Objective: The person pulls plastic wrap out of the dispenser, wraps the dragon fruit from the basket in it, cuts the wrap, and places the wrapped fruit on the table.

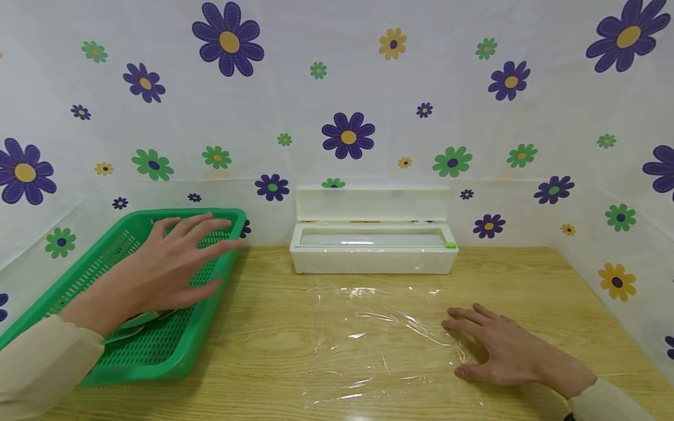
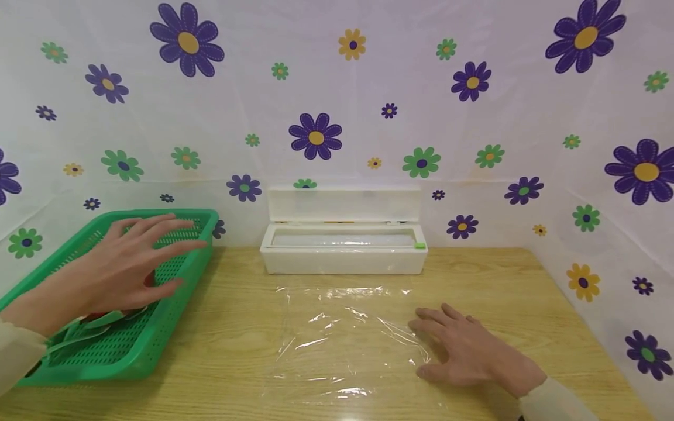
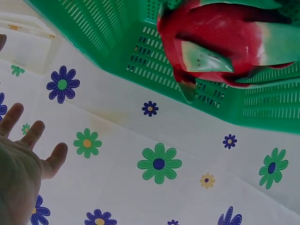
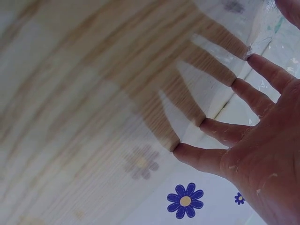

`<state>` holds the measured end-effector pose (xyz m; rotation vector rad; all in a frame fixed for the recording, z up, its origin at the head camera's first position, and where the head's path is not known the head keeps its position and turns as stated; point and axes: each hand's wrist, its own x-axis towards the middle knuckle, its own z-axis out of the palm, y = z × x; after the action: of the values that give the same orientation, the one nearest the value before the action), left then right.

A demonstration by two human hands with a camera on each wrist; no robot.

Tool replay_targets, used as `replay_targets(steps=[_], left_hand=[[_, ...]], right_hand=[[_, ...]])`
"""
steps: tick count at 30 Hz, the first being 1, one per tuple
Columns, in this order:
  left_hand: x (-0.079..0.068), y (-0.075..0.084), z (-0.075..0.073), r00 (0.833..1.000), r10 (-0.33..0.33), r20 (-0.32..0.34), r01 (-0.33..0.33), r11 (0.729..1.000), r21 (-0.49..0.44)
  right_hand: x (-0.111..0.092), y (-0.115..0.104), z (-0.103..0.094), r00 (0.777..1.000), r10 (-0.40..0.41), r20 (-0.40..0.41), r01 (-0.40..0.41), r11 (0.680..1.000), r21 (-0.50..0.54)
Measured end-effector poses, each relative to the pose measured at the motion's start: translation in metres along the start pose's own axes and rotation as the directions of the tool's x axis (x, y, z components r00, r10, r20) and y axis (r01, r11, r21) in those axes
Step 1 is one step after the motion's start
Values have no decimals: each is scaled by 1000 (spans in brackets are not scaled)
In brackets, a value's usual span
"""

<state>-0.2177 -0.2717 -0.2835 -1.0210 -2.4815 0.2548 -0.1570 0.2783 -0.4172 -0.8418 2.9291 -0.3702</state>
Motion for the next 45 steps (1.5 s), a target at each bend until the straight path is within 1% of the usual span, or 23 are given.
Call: replay_targets(steps=[6,11,15,20,24,27,29,31,33,35,37,39,43,45], left_hand=[[-4,-8,0,1000,-22,6,22,1000,-13],[-10,-19,3,999,-37,2,37,999,6],[-17,-29,7,998,-67,21,67,997,26],[-29,-40,12,991,-122,48,121,992,24],[-38,-48,16,983,-167,80,165,986,27],[-43,-54,19,972,-203,120,199,979,40],[-45,-57,20,961,-226,157,221,974,54],[-46,-60,23,946,-247,209,238,969,69],[-48,-62,26,923,-271,273,257,963,85],[-50,-63,29,892,-296,341,282,955,92],[-52,-64,33,853,-324,409,313,945,95],[-54,-64,37,817,-344,462,340,936,95],[-58,-64,47,758,-370,537,381,919,96],[-58,-63,50,733,-380,564,404,910,88]], right_hand=[[0,0,0,1000,-3,-2,3,1000,-3],[-1,0,0,1000,-11,-11,11,1000,-7],[-1,0,0,1000,-10,-10,10,1000,-2],[-1,0,0,1000,-6,-2,6,1000,0],[0,0,0,1000,-5,1,5,1000,-3],[0,-1,-1,1000,-9,-3,9,1000,-6],[0,-1,-1,1000,-11,-5,11,1000,-5],[0,-1,-1,1000,-11,-3,11,1000,-4],[0,0,-1,1000,-10,-1,10,1000,-2],[0,0,-1,1000,-10,-1,10,1000,-1],[0,0,-1,1000,-11,-1,11,1000,0],[1,-1,-1,1000,-12,-3,12,1000,2],[0,-1,-1,1000,-11,-5,11,1000,2],[0,-1,0,1000,-11,-5,11,1000,3]])
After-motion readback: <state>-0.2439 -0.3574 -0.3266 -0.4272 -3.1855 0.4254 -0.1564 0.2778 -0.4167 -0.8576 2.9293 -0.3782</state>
